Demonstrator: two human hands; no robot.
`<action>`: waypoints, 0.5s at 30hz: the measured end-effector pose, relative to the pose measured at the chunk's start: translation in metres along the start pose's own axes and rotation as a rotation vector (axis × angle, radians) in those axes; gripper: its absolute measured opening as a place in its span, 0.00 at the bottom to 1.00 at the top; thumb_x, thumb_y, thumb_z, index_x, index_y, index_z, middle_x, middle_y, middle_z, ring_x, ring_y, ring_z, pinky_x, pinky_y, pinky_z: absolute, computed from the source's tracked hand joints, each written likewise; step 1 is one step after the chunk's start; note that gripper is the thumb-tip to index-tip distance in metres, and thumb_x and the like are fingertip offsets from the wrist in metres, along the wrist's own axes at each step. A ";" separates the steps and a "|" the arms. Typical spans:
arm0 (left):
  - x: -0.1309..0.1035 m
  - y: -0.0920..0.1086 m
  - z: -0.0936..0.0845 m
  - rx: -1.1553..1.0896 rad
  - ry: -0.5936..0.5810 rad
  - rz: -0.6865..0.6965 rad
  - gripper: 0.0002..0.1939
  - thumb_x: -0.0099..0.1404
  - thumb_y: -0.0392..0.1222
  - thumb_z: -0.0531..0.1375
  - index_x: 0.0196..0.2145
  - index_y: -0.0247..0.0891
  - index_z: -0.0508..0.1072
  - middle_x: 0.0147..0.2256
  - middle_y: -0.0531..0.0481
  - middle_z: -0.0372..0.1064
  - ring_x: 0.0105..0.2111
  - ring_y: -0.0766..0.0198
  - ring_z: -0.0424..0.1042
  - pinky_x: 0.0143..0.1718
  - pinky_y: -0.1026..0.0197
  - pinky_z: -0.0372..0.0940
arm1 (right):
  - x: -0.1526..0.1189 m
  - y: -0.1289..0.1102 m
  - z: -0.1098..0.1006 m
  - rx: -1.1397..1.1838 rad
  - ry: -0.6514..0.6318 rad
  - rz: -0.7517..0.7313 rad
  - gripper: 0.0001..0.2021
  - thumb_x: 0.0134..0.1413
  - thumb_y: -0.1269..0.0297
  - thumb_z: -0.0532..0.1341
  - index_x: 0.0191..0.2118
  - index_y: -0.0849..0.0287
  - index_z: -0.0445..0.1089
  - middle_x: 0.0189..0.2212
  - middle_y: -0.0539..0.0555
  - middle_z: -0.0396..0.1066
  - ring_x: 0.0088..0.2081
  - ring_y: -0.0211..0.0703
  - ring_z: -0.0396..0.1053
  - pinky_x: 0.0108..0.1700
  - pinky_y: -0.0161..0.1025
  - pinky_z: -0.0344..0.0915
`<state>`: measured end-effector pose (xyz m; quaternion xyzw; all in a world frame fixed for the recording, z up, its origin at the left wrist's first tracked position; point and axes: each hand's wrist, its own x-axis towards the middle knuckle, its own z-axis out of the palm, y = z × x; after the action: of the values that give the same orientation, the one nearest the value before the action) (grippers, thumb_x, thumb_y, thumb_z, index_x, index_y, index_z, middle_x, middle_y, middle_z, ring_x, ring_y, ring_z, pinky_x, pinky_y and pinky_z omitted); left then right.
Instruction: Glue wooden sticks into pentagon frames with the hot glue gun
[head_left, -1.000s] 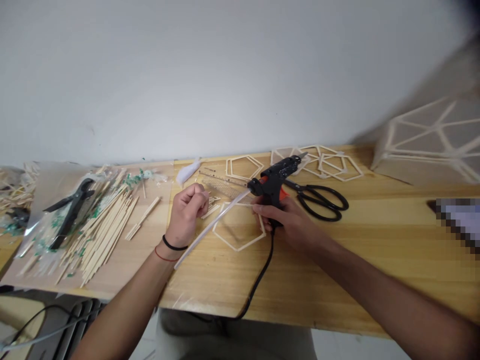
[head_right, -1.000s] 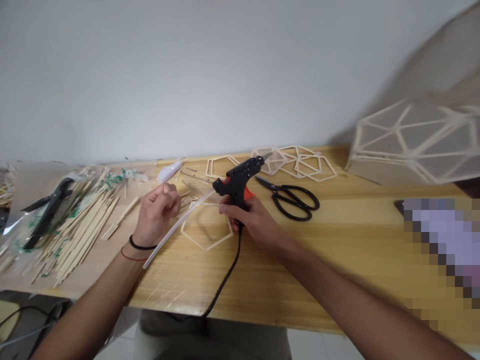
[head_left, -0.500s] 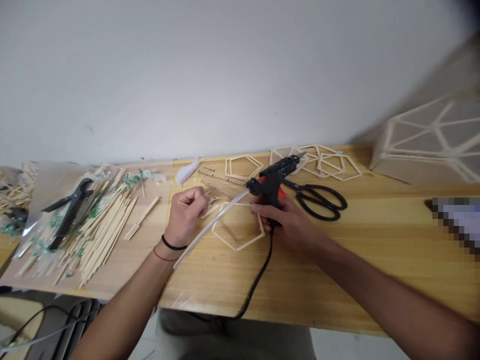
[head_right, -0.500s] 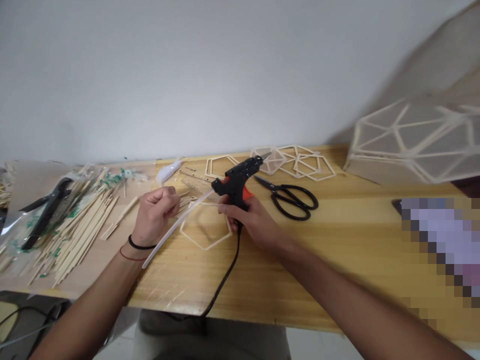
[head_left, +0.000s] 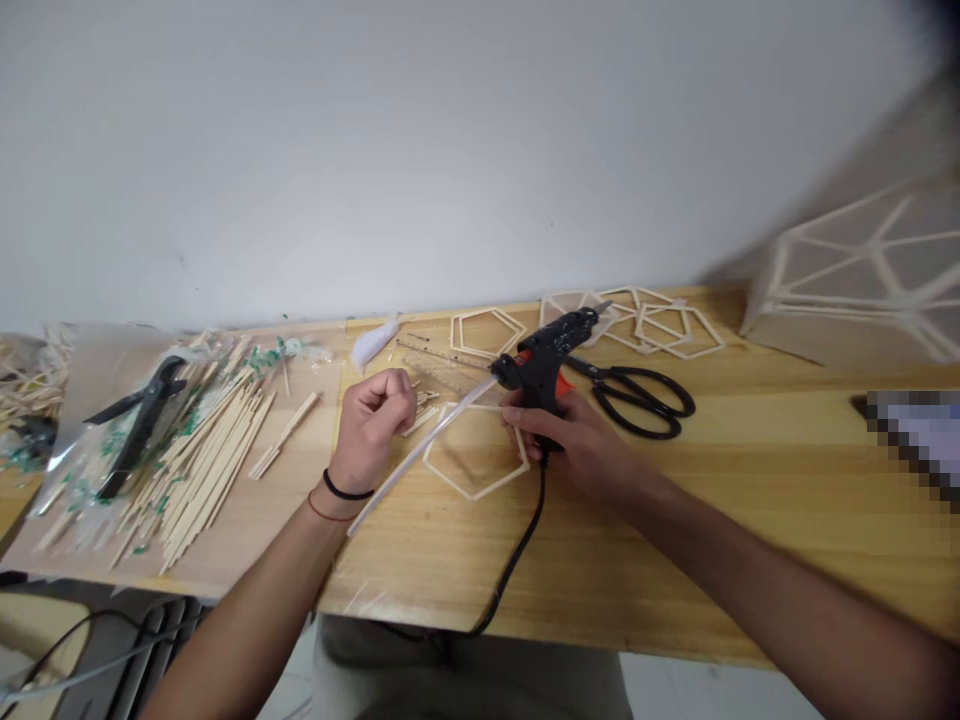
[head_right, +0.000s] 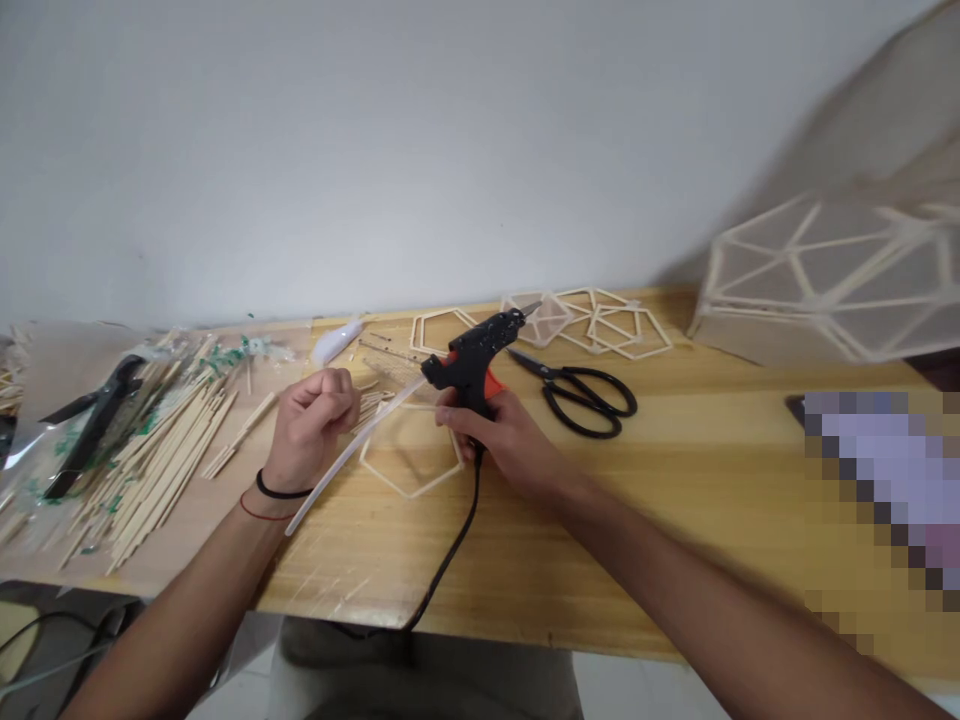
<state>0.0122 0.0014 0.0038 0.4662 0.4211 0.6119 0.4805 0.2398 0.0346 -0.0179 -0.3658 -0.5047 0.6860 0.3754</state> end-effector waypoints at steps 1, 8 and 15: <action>0.000 0.000 0.000 -0.002 -0.005 -0.002 0.20 0.59 0.33 0.64 0.19 0.39 0.57 0.20 0.57 0.55 0.21 0.71 0.53 0.25 0.60 0.45 | 0.000 0.000 0.000 -0.002 -0.001 0.001 0.11 0.55 0.57 0.72 0.32 0.57 0.72 0.16 0.45 0.67 0.19 0.36 0.62 0.25 0.36 0.57; 0.000 0.000 0.001 0.062 0.008 -0.015 0.23 0.58 0.35 0.65 0.17 0.39 0.53 0.18 0.58 0.52 0.20 0.71 0.51 0.25 0.59 0.44 | -0.002 -0.002 0.000 -0.005 0.003 0.009 0.11 0.55 0.57 0.71 0.32 0.57 0.72 0.17 0.45 0.66 0.19 0.36 0.62 0.25 0.37 0.57; 0.000 -0.003 -0.001 0.061 -0.010 -0.021 0.23 0.57 0.33 0.64 0.18 0.40 0.52 0.19 0.58 0.50 0.21 0.71 0.49 0.25 0.58 0.42 | -0.001 0.000 0.000 -0.009 -0.007 -0.001 0.10 0.57 0.58 0.70 0.32 0.56 0.72 0.17 0.45 0.67 0.20 0.36 0.62 0.25 0.37 0.56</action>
<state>0.0122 0.0018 0.0005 0.4795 0.4420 0.5913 0.4745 0.2404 0.0335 -0.0178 -0.3650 -0.5092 0.6847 0.3725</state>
